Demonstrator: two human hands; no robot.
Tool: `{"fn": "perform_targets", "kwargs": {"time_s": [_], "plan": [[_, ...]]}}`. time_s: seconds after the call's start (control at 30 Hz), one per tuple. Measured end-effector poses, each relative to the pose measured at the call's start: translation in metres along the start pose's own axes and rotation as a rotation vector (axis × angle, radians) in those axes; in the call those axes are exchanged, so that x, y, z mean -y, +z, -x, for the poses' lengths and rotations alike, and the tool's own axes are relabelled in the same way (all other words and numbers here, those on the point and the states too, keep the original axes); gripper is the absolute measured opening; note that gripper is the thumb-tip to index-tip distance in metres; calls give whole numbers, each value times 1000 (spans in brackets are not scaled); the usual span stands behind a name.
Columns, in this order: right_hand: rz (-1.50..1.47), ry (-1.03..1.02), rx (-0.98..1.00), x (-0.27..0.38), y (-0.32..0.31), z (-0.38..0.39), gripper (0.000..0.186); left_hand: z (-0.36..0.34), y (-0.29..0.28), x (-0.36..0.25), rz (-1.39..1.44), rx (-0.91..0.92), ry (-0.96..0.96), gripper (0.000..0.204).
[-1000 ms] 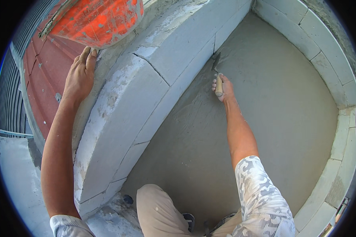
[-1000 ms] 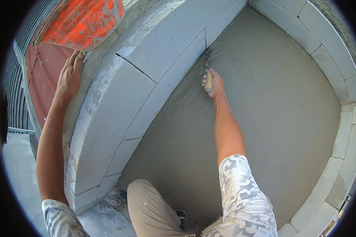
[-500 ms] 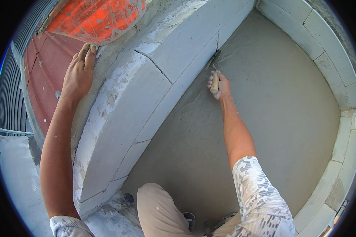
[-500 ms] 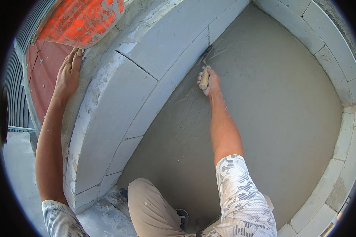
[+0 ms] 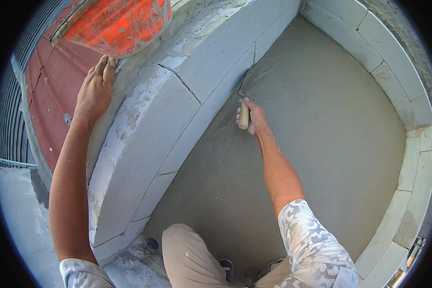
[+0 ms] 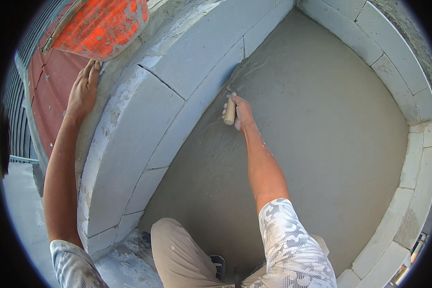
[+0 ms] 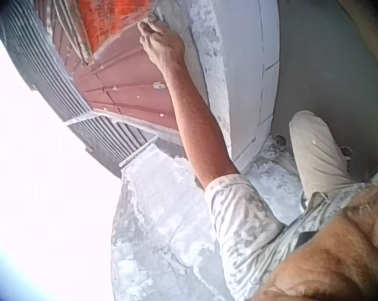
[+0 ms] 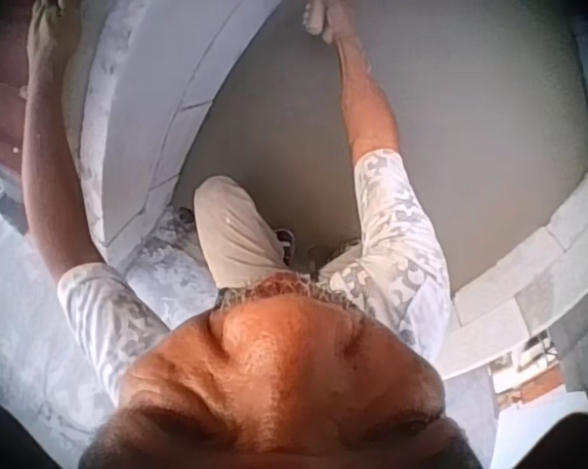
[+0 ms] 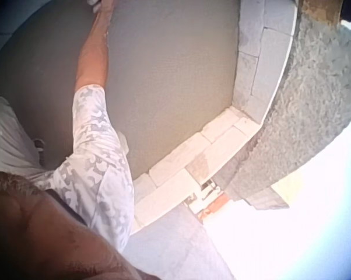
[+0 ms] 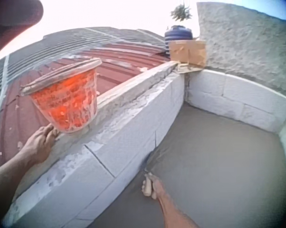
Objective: Smooth wet concrete inside a brick-lined enclosure using a hand trowel.
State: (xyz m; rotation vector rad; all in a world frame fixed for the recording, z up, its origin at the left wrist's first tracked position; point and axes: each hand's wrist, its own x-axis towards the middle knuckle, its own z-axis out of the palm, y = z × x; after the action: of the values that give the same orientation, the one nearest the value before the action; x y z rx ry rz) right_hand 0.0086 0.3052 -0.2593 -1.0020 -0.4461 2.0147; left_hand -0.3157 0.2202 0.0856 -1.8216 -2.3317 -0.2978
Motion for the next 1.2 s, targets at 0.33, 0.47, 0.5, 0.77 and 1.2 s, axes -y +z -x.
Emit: {"fn": "perform_targets", "kwargs": {"time_s": [0.33,0.47,0.5,0.77,1.2], "plan": [[-110,-51,-94,32,-8,-27,30,-5,2,0,4,-5,13,64],[-41,39,-11,5,12,10,29,-1,4,8,-24,-21,12,65],[86,39,-67,5,7,28,29,-1,5,7,-38,-31,9,65],[924,-266,-412,75,-37,-3,37,-3,1,4,-14,-14,16,65],[1633,-210,-218,90,-72,-29,46,0,1,4,-10,-25,25,66]]}}
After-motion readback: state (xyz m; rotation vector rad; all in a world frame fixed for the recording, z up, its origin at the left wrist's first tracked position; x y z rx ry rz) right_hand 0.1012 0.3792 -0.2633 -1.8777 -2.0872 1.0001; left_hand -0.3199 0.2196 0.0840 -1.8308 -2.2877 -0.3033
